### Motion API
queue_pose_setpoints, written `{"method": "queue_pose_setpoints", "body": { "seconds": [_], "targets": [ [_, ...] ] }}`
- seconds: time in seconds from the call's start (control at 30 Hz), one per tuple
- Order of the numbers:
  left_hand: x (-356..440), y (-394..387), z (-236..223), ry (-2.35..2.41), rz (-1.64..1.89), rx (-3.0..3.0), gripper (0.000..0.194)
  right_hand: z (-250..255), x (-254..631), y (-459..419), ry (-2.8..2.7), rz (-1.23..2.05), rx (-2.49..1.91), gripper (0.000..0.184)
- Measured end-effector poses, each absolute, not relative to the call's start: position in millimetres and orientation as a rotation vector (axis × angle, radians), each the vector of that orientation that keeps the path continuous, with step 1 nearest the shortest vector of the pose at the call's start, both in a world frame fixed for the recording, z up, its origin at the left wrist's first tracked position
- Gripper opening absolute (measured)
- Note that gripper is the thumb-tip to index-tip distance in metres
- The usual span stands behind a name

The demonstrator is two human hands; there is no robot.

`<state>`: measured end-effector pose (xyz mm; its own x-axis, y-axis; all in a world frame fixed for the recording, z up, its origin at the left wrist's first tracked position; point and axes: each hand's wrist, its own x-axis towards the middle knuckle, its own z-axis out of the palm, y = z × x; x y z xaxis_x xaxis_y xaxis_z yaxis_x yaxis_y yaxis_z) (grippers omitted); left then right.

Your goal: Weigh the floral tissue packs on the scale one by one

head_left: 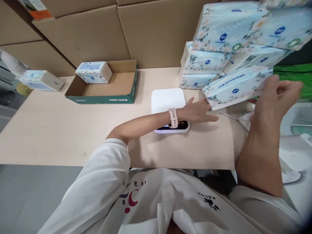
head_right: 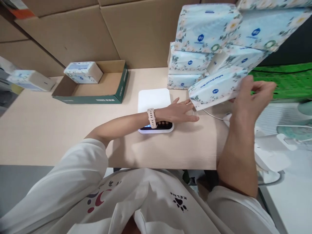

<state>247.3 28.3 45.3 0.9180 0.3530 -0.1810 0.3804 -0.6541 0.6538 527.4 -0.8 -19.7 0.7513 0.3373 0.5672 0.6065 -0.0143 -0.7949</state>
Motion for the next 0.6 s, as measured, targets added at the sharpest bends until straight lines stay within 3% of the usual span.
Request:
{"method": "queue_pose_setpoints", "body": {
  "seconds": [0.1, 0.23, 0.37, 0.6],
  "targets": [
    [241.5, 31.9, 49.4, 0.533, -0.085, 2.377, 0.06, -1.2, 506.8, -11.7, -0.783, -0.343, -1.794, 0.053],
    [243.4, 31.7, 51.5, 0.551, -0.147, 2.43, 0.061, 14.2, 485.6, -19.3, -0.824, -0.254, -2.035, 0.032],
    [254.2, 28.9, 54.2, 0.526, -0.182, 2.467, 0.064, 16.1, 480.0, -21.8, -0.941, -0.25, -2.217, 0.065],
    [244.0, 31.4, 64.4, 0.628, -0.083, 2.519, 0.072, 5.2, 476.3, -28.0, -1.192, -0.431, -2.432, 0.066]
  ]
}}
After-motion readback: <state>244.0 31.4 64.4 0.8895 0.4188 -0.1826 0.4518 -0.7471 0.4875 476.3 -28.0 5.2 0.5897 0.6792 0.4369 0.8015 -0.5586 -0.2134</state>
